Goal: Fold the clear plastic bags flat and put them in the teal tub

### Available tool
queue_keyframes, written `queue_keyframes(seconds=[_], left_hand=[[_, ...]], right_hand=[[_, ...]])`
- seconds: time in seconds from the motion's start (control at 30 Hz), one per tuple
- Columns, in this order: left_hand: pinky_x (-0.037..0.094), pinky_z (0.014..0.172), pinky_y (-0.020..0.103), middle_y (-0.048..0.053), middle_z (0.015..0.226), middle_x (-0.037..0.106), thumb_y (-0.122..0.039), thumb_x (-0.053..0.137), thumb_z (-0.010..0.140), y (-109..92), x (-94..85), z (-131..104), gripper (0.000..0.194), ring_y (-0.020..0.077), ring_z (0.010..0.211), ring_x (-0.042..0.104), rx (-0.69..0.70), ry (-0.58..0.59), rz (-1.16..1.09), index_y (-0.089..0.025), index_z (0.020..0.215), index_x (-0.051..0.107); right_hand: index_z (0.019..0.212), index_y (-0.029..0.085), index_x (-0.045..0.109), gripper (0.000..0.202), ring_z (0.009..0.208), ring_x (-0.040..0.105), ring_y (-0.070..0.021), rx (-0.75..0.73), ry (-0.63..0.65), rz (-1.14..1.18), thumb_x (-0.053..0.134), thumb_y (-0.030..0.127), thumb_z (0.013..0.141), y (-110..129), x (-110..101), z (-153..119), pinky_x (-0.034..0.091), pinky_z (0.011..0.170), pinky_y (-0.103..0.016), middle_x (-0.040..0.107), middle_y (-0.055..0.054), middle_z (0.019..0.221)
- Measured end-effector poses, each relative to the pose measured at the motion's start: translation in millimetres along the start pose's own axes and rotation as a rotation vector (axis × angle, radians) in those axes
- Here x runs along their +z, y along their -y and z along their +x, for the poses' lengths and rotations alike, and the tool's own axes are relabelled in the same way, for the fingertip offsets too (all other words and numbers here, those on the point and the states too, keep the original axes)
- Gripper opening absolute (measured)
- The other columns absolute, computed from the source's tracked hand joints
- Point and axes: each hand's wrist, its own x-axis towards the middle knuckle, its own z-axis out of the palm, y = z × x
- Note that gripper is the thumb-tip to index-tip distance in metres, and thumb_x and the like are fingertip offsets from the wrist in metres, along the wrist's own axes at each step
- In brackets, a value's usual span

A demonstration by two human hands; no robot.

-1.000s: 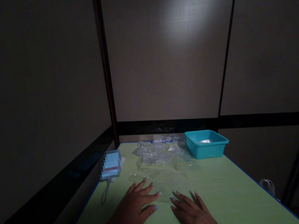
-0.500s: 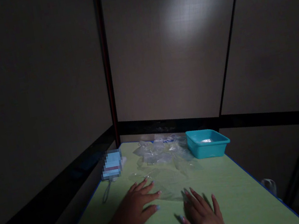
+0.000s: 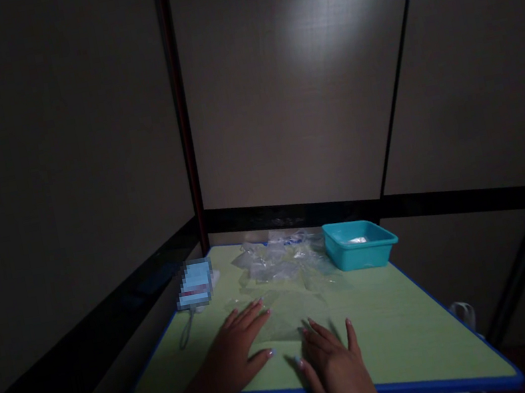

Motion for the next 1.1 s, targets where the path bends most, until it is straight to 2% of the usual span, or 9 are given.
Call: queue_keyframes(seconds=[0.23, 0.37, 0.43, 0.53, 0.63, 0.73, 0.8, 0.93, 1.1], left_hand=[[0.021, 0.108, 0.048, 0.000, 0.138, 0.042, -0.026, 0.047, 0.086, 9.5, 7.5, 0.3, 0.047, 0.0183, 0.128, 0.036, -0.042, 0.019, -0.014, -0.033, 0.132, 0.038], [0.024, 0.106, 0.050, 0.000, 0.132, 0.049, -0.027, 0.044, 0.087, 25.4, 4.1, -9.6, 0.035, 0.0196, 0.124, 0.041, -0.116, 0.045, -0.029, -0.033, 0.121, 0.051], [0.024, 0.105, 0.050, 0.000, 0.132, 0.049, -0.032, 0.047, 0.086, 27.1, 0.7, -15.1, 0.035, 0.0207, 0.124, 0.042, -0.117, 0.033, -0.044, -0.033, 0.121, 0.051], [0.023, 0.106, 0.050, 0.002, 0.135, 0.046, -0.039, 0.056, 0.080, 11.0, -0.8, -17.5, 0.048, 0.0232, 0.124, 0.042, -0.088, -0.042, -0.022, -0.033, 0.126, 0.045], [0.019, 0.107, 0.052, 0.006, 0.135, 0.045, -0.043, 0.064, 0.072, -21.4, 5.1, -8.6, 0.062, 0.0264, 0.125, 0.040, -0.060, -0.122, 0.031, -0.029, 0.129, 0.043], [0.020, 0.106, 0.053, 0.004, 0.131, 0.051, -0.033, 0.056, 0.080, -46.4, 13.1, 6.4, 0.047, 0.0247, 0.122, 0.043, -0.096, -0.146, 0.038, -0.029, 0.125, 0.047], [0.022, 0.105, 0.053, 0.003, 0.126, 0.055, -0.023, 0.050, 0.081, -49.3, 15.6, 13.8, 0.040, 0.0234, 0.120, 0.046, -0.133, -0.144, 0.030, -0.030, 0.121, 0.051], [0.025, 0.104, 0.052, 0.002, 0.118, 0.061, -0.016, 0.046, 0.082, -25.9, 11.9, 12.6, 0.034, 0.0218, 0.117, 0.049, -0.162, -0.121, -0.022, -0.030, 0.110, 0.060], [0.030, 0.104, 0.044, -0.001, 0.117, 0.062, -0.027, 0.046, 0.085, 11.0, 0.5, -3.8, 0.028, 0.0197, 0.115, 0.051, -0.123, -0.006, -0.205, -0.031, 0.107, 0.063]], right_hand=[[0.112, 0.028, 0.060, 0.030, 0.118, 0.046, -0.0230, -0.027, 0.035, 0.113, 0.044, 0.034, 0.087, -13.9, -12.3, -8.2, -0.001, 0.105, -0.057, 0.059, -0.004, 0.119], [0.101, 0.028, 0.066, 0.029, 0.109, 0.054, -0.0183, -0.025, 0.068, 0.279, 0.041, 0.037, 0.089, -27.0, -15.7, -11.4, 0.009, 0.107, -0.050, 0.065, -0.003, 0.110], [0.096, 0.028, 0.067, 0.029, 0.106, 0.056, -0.0174, -0.013, 0.053, 0.348, 0.041, 0.039, 0.090, -31.6, -17.2, -10.9, 0.009, 0.107, -0.049, 0.066, -0.003, 0.106], [0.091, 0.027, 0.069, 0.030, 0.103, 0.057, -0.0173, -0.006, 0.027, 0.395, 0.042, 0.041, 0.089, -32.5, -20.4, -7.1, 0.009, 0.107, -0.048, 0.067, -0.003, 0.102], [0.089, 0.026, 0.069, 0.029, 0.100, 0.058, -0.0173, -0.034, 0.014, 0.385, 0.045, 0.042, 0.088, -27.4, -25.4, -1.8, 0.008, 0.107, -0.048, 0.067, -0.004, 0.100], [0.088, 0.027, 0.069, 0.024, 0.097, 0.059, -0.0164, -0.105, 0.030, 0.360, 0.048, 0.039, 0.086, -23.2, -30.6, 0.7, 0.007, 0.107, -0.048, 0.068, -0.002, 0.098], [0.087, 0.028, 0.069, 0.022, 0.095, 0.060, -0.0159, -0.142, 0.050, 0.355, 0.049, 0.036, 0.086, -24.6, -32.5, -0.5, 0.009, 0.107, -0.048, 0.068, -0.001, 0.096], [0.087, 0.026, 0.069, 0.019, 0.094, 0.060, -0.0172, -0.131, 0.050, 0.411, 0.052, 0.033, 0.084, -38.7, -29.9, -7.5, 0.019, 0.105, -0.047, 0.069, -0.003, 0.094], [0.083, 0.021, 0.069, 0.013, 0.090, 0.060, -0.0185, -0.102, 0.024, 0.606, 0.059, 0.028, 0.079, -54.9, -21.5, -10.8, 0.041, 0.088, -0.034, 0.068, -0.005, 0.091]])
